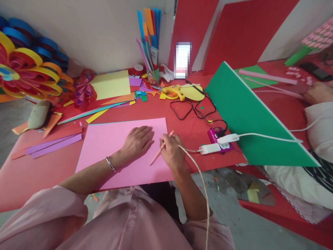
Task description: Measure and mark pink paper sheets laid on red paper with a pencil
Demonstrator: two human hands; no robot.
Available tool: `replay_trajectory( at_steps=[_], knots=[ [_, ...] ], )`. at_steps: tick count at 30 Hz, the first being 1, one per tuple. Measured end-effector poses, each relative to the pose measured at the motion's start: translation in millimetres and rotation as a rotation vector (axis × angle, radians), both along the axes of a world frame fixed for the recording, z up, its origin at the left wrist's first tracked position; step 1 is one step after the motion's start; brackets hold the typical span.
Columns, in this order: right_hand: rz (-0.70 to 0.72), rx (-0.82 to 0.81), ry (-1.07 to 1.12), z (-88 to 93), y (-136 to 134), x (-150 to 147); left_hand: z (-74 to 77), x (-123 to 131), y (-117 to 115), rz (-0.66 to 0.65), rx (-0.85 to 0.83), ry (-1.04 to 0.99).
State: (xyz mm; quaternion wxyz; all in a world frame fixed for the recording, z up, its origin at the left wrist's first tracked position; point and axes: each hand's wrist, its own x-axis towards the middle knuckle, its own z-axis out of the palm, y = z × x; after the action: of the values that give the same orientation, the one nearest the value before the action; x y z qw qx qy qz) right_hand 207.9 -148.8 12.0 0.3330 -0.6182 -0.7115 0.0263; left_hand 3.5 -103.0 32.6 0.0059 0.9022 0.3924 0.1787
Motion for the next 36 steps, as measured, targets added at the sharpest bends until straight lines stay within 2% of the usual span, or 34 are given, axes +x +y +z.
replay_trajectory(
  at_steps=[7,13,16,22,26,30,36],
  knots=[
    [0.074,-0.053,0.018,4.0,-2,0,-7.3,-3,4,-0.014,-0.038,-0.075],
    [0.075,-0.052,0.042,0.2,-1,1,-9.3,-4,6,-0.041,-0.022,-0.038],
    [0.085,-0.048,0.052,-1.2,-1,1,-4.6,-6,20,-0.108,-0.048,0.004],
    [0.082,-0.076,0.076,2.5,-2,2,14.0,-2,64,-0.229,-0.198,0.095],
    [0.092,-0.087,0.077,4.5,-1,3,23.1,5,79,-0.275,-0.239,0.103],
    [0.097,-0.075,0.094,3.5,-1,2,25.7,9,78,-0.275,-0.251,0.095],
    [0.081,-0.051,0.076,0.5,-1,3,21.4,8,66,-0.197,-0.284,0.047]
  ],
)
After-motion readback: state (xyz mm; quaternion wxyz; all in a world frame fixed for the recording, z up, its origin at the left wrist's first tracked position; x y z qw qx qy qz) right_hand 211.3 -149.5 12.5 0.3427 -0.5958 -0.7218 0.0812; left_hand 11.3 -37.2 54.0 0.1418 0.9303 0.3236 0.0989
